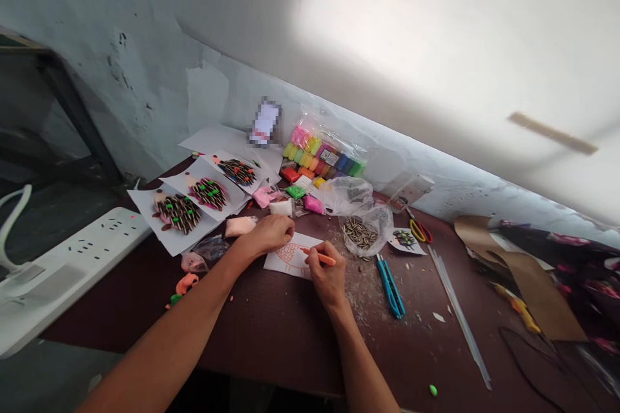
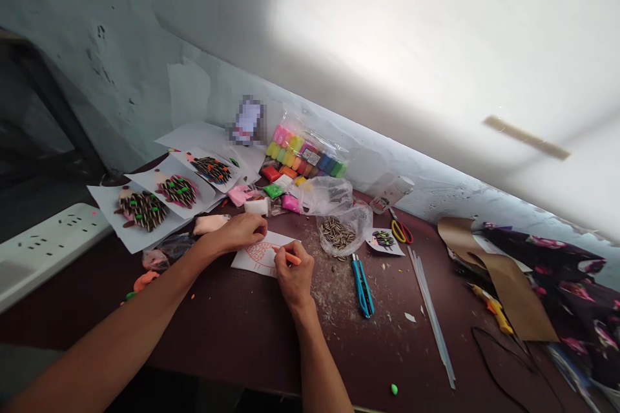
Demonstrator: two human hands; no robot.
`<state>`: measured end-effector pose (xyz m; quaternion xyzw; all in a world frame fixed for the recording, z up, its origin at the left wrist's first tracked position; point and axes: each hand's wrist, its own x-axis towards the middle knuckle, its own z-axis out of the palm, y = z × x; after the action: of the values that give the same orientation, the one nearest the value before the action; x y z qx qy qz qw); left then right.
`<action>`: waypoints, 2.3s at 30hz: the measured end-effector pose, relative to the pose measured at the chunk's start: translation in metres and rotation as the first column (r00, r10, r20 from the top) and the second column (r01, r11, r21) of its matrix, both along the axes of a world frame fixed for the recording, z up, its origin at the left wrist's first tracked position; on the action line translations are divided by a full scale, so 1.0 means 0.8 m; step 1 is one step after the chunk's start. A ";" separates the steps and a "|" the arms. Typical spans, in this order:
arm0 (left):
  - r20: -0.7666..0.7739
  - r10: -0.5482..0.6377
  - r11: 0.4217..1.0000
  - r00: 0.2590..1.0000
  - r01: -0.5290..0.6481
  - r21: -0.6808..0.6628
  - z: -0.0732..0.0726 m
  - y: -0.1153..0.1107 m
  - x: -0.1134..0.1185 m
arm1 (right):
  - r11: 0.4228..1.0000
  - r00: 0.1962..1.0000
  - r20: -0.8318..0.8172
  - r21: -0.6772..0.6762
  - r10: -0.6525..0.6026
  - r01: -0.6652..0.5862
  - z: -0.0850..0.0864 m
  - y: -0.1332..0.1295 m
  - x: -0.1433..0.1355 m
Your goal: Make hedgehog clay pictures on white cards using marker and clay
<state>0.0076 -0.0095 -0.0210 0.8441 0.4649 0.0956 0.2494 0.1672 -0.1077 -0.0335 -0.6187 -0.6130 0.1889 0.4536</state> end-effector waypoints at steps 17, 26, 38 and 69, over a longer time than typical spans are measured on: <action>0.001 -0.004 1.000 1.000 0.004 0.001 0.000 0.000 -0.001 | 1.000 0.997 0.072 -0.004 0.021 -0.021 0.000 -0.001 -0.003; -0.011 0.003 1.000 1.000 -0.003 -0.020 0.004 -0.001 0.000 | 0.998 0.998 0.044 -0.036 0.053 -0.051 0.003 -0.002 -0.005; -0.007 0.000 1.000 1.000 0.000 0.001 0.000 0.000 0.000 | 1.000 1.000 -0.009 -0.025 0.011 -0.011 0.006 -0.006 -0.004; -0.004 0.002 1.000 1.000 -0.002 0.014 -0.001 0.000 0.000 | 1.000 1.000 0.014 -0.028 0.007 -0.007 0.010 -0.015 -0.009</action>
<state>0.0076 -0.0097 -0.0219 0.8455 0.4656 0.0974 0.2425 0.1603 -0.1193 -0.0252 -0.6241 -0.6157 0.1947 0.4398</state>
